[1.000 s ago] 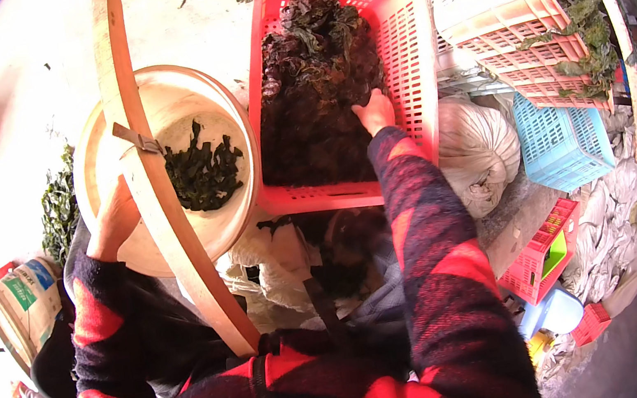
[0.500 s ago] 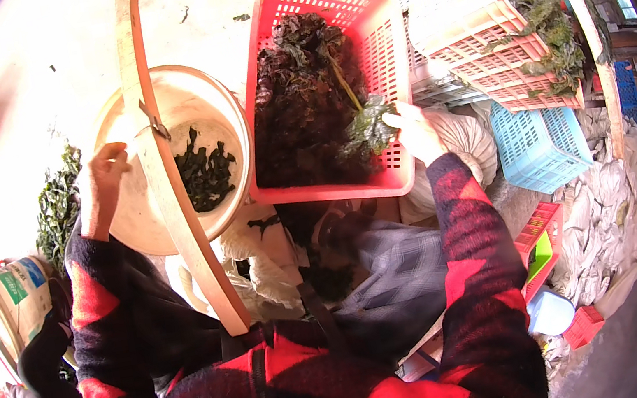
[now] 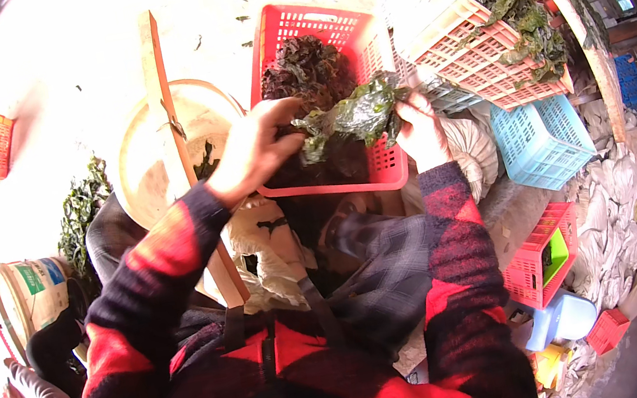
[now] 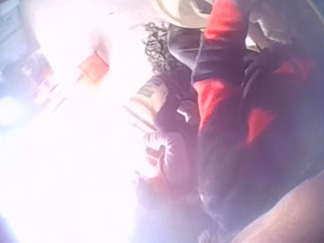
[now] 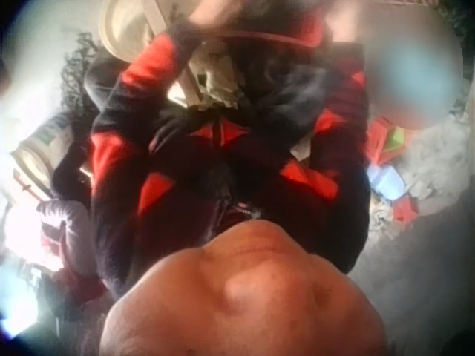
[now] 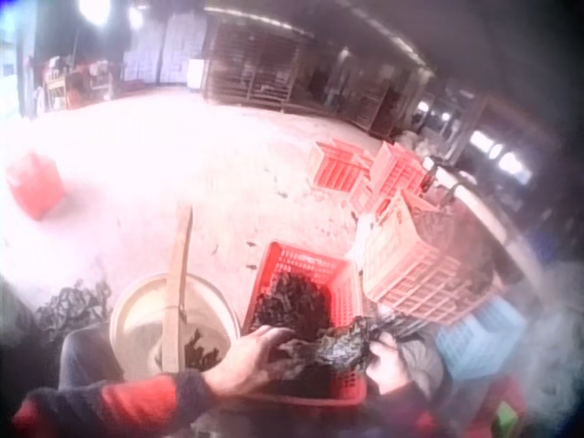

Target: The person sits on the floor and repeatedly picks up leafy material from a red basket, tears or separates pieces by hand, and places them into a white bucket. The process continues with multiple leaves handled one at a time.

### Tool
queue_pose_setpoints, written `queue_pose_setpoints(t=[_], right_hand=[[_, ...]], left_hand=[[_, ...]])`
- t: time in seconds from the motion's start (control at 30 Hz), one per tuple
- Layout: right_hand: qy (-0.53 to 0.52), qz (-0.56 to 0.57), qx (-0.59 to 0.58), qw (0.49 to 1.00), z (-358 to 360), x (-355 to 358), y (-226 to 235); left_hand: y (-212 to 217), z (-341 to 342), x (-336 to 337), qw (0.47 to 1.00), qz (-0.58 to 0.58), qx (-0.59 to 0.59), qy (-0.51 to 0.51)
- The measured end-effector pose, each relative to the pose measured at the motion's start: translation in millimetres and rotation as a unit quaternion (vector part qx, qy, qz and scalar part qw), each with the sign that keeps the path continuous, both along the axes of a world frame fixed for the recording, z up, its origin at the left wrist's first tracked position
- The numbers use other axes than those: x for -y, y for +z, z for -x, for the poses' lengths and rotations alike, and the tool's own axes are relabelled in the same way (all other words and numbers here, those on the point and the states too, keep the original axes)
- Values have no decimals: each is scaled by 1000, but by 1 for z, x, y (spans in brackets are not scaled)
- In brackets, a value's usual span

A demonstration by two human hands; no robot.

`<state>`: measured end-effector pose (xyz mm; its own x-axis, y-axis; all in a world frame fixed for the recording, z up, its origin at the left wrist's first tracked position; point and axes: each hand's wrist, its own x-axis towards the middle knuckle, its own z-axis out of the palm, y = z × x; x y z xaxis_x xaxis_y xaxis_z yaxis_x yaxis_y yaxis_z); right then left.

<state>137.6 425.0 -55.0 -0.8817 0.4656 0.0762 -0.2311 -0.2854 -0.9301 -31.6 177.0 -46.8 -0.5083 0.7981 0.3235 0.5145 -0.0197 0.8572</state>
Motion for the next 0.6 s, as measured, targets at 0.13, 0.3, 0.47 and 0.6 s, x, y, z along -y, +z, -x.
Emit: queue_pose_setpoints(t=[0.13,0.3,0.47,0.6], right_hand=[[17,107,35,994,-2,0,-8],[-78,-483,135,861,-6,-18,-13],[13,-366,348,863,-3,-7,-27],[-43,-569,266,777,2,8,-14]], left_hand=[[-28,-13,-58,995,29,69,-60],[-43,10,-57,996,72,-4,-45],[-21,24,-51,954,85,258,-128],[-1,12,-53,955,92,232,-159]])
